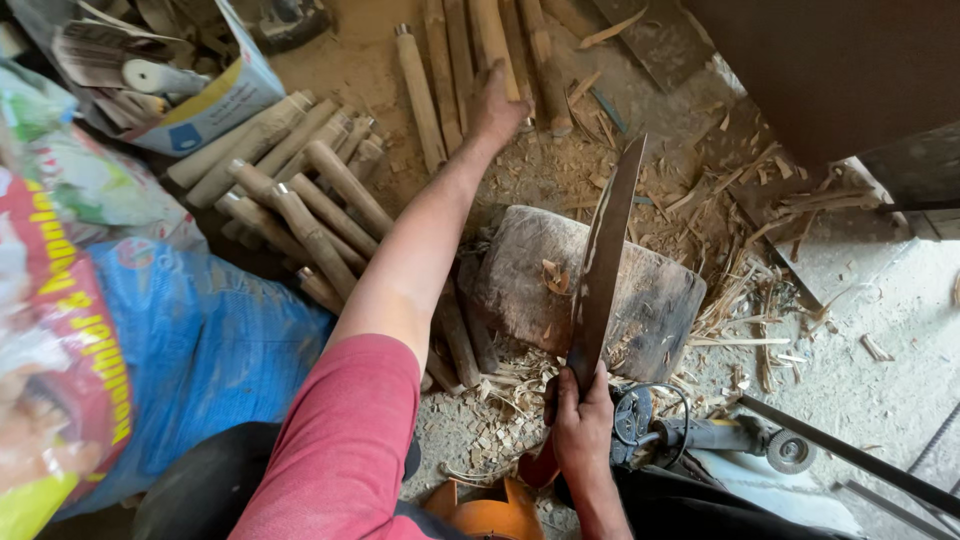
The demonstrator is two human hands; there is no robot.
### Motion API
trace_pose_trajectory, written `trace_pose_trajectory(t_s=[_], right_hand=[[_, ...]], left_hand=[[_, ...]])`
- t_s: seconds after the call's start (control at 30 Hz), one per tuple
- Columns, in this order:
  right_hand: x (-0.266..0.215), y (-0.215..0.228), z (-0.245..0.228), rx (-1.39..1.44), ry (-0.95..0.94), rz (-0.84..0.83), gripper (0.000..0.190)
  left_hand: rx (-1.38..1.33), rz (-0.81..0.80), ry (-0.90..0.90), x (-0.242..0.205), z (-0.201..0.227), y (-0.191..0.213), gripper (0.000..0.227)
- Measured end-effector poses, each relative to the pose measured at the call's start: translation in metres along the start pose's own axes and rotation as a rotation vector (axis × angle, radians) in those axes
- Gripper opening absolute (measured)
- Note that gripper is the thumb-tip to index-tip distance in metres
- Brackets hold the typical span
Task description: The person sits on the floor and uses a knife to shave and shape a cylindrical wooden dowel. They repeatedly rotate the dowel and remove thin shavings to smooth its surface.
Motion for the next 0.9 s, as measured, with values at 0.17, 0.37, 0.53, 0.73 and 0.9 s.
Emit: trace_pose_trajectory(t_s=[0.17,0.37,0.53,0.73,0.9], right_hand=[[0.004,0.002,-0.004,-0.004,-0.014,0.007,0.013],[-0.006,0.005,-0.006,-0.038,0.018,0.000,0.013],[0.004,0.005,-0.004,-0.102,0.084,-0.007,0.015],[0.007,0.004,0.000,-0.324,0.400,0.036,0.017],[0.002,0.000,-0.017,-0.183,0.204,0.009,0.020]], left_hand=[[0.674,-0.100,-0.058,-0.005,-0.016,-0.020,0.082],[0.384,0.147,-0.210,-0.004,-0.082,0.016,0.074],[0.204,0.412,-0.276,-0.044,-0.127,0.106,0.037],[0.196,0.704,-0.213,-0.146,-0.177,0.087,0.031],[0.166,0.742,-0.036,-0.213,-0.197,-0.027,0.070]])
Point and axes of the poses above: each hand's wrist, its own x-axis towards the middle knuckle, its own y-axis out of the back of the hand, z = x × y, the point moved 1 cm from there along x, towards the middle knuckle, and after that the axes turned 9 degrees about -z, right-handed, at the moved point
